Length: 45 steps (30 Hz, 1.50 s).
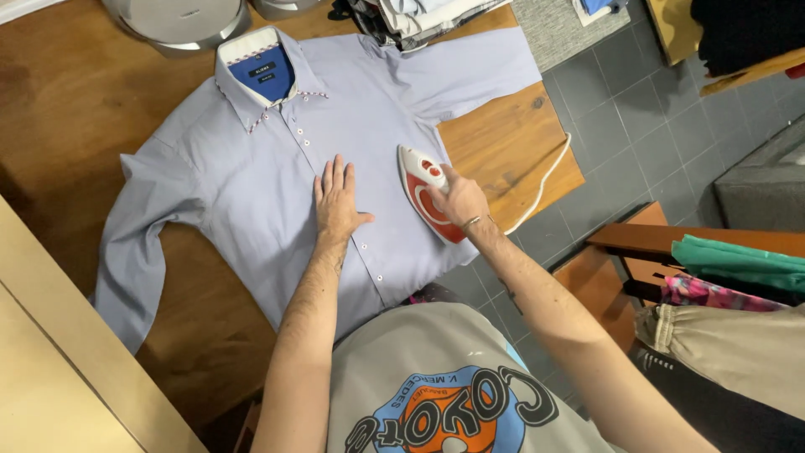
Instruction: Ironing a light blue button-down shirt on a wooden table in a stockroom
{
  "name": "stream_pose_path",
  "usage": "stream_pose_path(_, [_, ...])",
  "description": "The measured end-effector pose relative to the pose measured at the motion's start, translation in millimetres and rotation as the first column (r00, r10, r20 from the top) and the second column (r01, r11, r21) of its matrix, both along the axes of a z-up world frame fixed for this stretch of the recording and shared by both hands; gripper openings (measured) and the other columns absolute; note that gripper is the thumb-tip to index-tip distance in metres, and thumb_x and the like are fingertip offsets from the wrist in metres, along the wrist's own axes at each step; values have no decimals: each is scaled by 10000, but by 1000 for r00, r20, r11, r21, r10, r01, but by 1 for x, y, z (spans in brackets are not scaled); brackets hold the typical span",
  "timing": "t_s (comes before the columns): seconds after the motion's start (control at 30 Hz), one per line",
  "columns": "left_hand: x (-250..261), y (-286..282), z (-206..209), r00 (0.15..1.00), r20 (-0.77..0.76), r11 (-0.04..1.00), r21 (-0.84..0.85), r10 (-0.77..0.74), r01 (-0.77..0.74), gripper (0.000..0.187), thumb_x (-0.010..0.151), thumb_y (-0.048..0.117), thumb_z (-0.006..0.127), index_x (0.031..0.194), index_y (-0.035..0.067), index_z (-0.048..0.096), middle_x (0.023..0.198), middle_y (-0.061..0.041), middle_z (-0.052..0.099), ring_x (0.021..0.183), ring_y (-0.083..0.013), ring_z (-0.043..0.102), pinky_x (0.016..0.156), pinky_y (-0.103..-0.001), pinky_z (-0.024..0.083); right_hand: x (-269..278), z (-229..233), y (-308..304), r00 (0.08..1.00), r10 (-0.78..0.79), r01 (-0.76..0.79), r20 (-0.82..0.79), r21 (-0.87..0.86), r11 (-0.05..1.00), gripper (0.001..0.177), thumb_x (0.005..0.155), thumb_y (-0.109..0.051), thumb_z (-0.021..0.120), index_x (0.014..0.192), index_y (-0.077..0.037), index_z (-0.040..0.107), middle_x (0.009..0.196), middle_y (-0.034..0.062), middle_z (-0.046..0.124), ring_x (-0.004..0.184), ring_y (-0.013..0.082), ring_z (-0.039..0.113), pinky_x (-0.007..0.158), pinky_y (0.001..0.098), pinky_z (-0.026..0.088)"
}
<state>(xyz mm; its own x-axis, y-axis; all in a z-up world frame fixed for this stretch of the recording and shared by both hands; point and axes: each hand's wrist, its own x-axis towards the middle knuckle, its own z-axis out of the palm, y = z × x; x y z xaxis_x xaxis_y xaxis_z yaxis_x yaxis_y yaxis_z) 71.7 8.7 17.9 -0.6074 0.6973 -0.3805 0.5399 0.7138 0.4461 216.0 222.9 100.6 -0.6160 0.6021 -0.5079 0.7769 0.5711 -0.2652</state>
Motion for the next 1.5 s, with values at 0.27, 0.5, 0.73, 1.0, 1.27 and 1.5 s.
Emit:
stream_pose_path(0.27, [-4, 3, -8, 999, 25, 1000, 2, 29, -29, 1207, 648, 421, 924, 1619, 98, 284, 1734, -137, 74, 1599, -298, 74, 1288, -575, 69, 27, 63, -30, 901, 427, -425, 80, -41, 904, 636, 919, -512, 609, 1506, -307, 477, 1129, 223, 741, 1051, 434, 711, 940, 545, 579])
stream_pose_path(0.5, [-9, -30, -52, 980, -198, 988, 151, 3, 28, 592, 894, 225, 748, 1446, 129, 559, 1625, -35, 406, 1521, -225, 326, 1248, -472, 262, 62, 3, -9, 685, 728, -727, 31, -28, 686, 642, 911, -602, 555, 1480, -312, 493, 1131, 129, 755, 994, 378, 740, 872, 543, 609])
stream_pose_path(0.73, [93, -70, -40, 914, -246, 893, 398, 323, -208, 187, 971, 230, 628, 1150, 200, 674, 1035, -18, 662, 999, -244, 676, 883, -389, 548, 66, 0, -9, 592, 806, -805, -2, -48, 591, 626, 868, -555, 634, 1450, -343, 548, 1153, 78, 771, 998, 344, 751, 869, 500, 618])
stream_pose_path(1.0, [219, -94, -44, 763, 17, 749, 175, 646, -639, 304, 984, 429, 642, 948, 128, 620, 842, -136, 696, 812, -351, 733, 710, -450, 592, 72, 9, -7, 547, 836, -834, 43, -64, 549, 635, 881, -543, 634, 1472, -343, 517, 1087, 80, 779, 994, 335, 749, 862, 503, 614])
stream_pose_path(1.27, [250, -101, -98, 717, -117, 721, 222, 688, -656, 472, 787, 519, 831, 911, 157, 553, 855, -76, 583, 856, -343, 689, 793, -440, 560, 95, 11, 2, 423, 901, -901, 99, -59, 429, 617, 871, -569, 624, 1449, -368, 543, 1056, 73, 787, 989, 314, 758, 852, 491, 616])
stream_pose_path(1.5, [242, -106, -113, 723, -7, 714, 162, 691, -681, 374, 822, 428, 818, 896, 143, 587, 876, -113, 618, 945, -353, 687, 859, -439, 551, 111, 33, -10, 418, 905, -898, 75, -114, 424, 565, 909, -540, 608, 1401, -263, 602, 1006, 146, 784, 991, 357, 753, 834, 527, 612])
